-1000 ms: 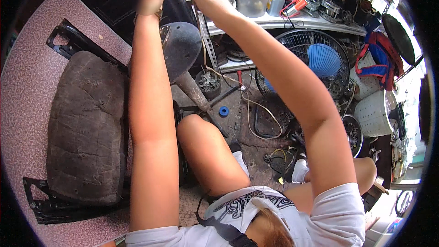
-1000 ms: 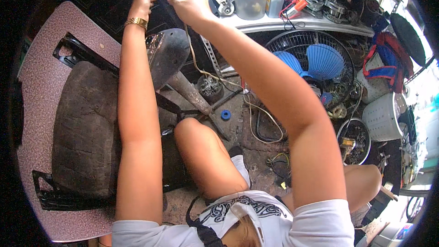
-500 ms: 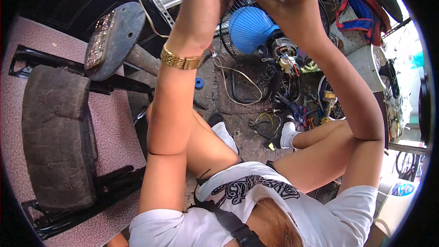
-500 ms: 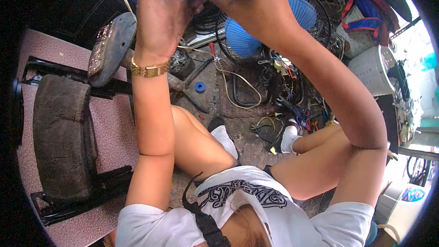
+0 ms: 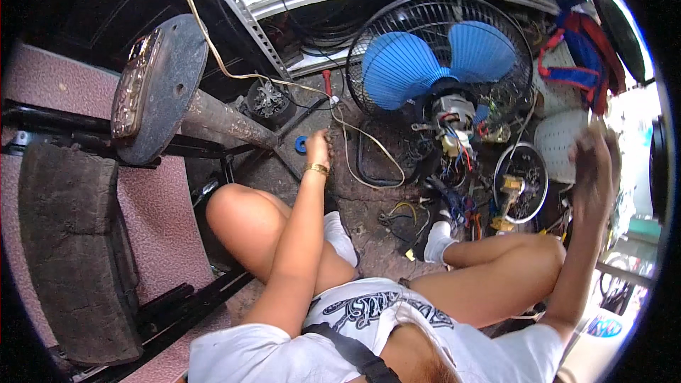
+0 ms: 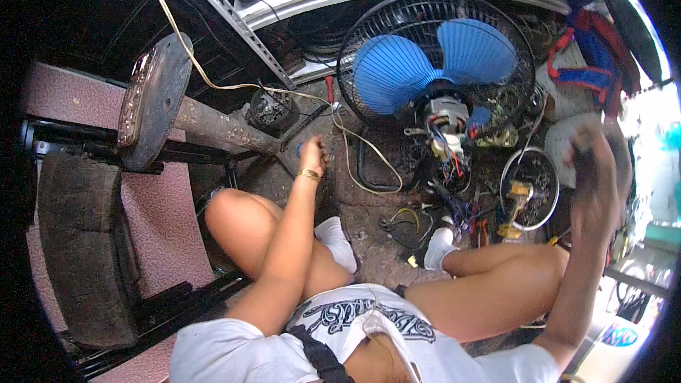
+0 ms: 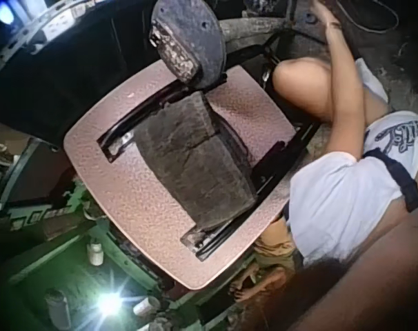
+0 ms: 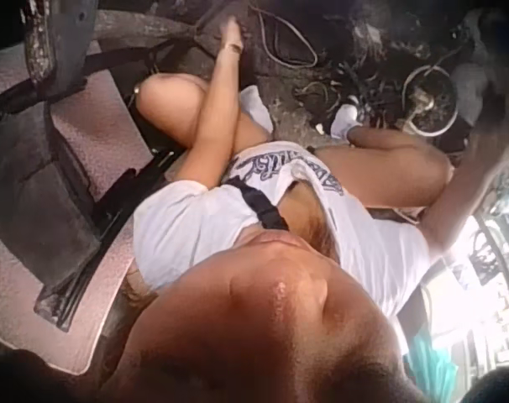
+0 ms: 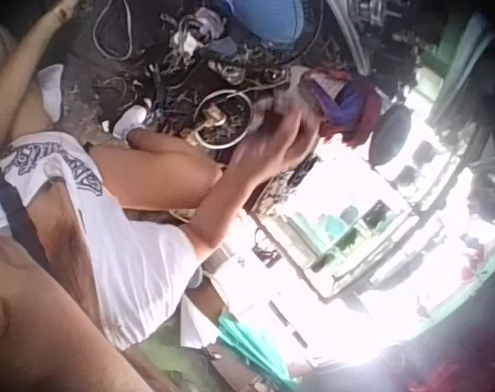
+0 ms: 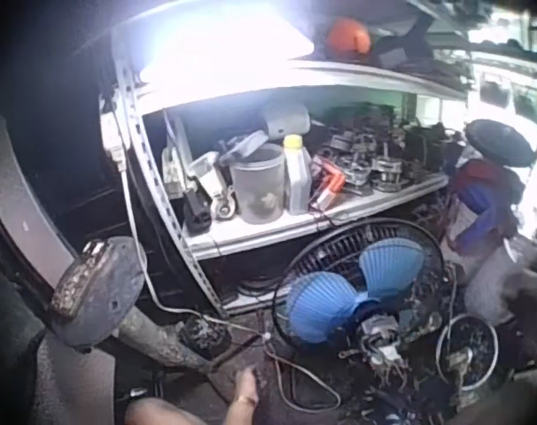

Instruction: The person works on the motor assembly of a disassembled fan by hand and using a screwdriver. The person manipulates wires, applies tape to the motor housing, and secures components with a screwdriver while sitting on the floor surrounded by tools and parts.

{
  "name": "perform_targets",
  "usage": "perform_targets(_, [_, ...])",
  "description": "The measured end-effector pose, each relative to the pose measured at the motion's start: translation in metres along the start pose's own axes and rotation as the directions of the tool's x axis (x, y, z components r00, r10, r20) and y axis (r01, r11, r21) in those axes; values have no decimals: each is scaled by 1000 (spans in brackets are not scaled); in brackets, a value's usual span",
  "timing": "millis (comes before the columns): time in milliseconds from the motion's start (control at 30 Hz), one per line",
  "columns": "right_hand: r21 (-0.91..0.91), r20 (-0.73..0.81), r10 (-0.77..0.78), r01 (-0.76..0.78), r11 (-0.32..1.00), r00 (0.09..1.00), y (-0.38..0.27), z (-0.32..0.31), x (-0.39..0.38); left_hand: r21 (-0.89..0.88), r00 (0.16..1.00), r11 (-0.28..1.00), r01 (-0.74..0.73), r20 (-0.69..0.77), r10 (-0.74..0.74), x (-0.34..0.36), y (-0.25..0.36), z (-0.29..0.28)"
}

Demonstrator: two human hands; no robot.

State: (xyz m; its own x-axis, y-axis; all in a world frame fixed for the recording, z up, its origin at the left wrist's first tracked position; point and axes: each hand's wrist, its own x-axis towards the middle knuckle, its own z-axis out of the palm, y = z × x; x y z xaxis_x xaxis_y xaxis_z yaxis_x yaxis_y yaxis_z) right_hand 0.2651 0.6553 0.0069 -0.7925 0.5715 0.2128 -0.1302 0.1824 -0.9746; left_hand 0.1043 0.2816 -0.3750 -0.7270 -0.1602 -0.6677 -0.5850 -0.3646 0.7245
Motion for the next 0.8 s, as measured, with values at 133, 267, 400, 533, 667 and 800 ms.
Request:
perform_targets(133, [159, 83, -18, 5, 987, 996, 18, -47, -21, 529, 951, 847, -57, -228, 207, 108, -33, 14])
perform_targets(267, [164, 184, -122, 92, 982, 975, 0, -53, -22, 518, 956, 849, 106, -288, 57, 136, -72, 56])
perform_targets(400, [56, 130, -59, 52, 997, 990, 7, -59, -22, 706, 1000, 708, -23, 15, 18, 94, -98, 82])
perform_targets(533, [195, 208, -97, 56, 979, 973, 9, -51, -16, 757, 986, 653, -13, -98, 133, 127, -109, 18])
perform_targets(667, [32, 167, -66, 61, 998, 984, 0, -72, -24, 573, 982, 812, 110, 63, -177, 72, -155, 84])
perform_targets(800, [96, 114, -189, 178, 979, 975, -8, -50, -28, 653, 979, 744, -141, -20, 203, 120, -91, 10])
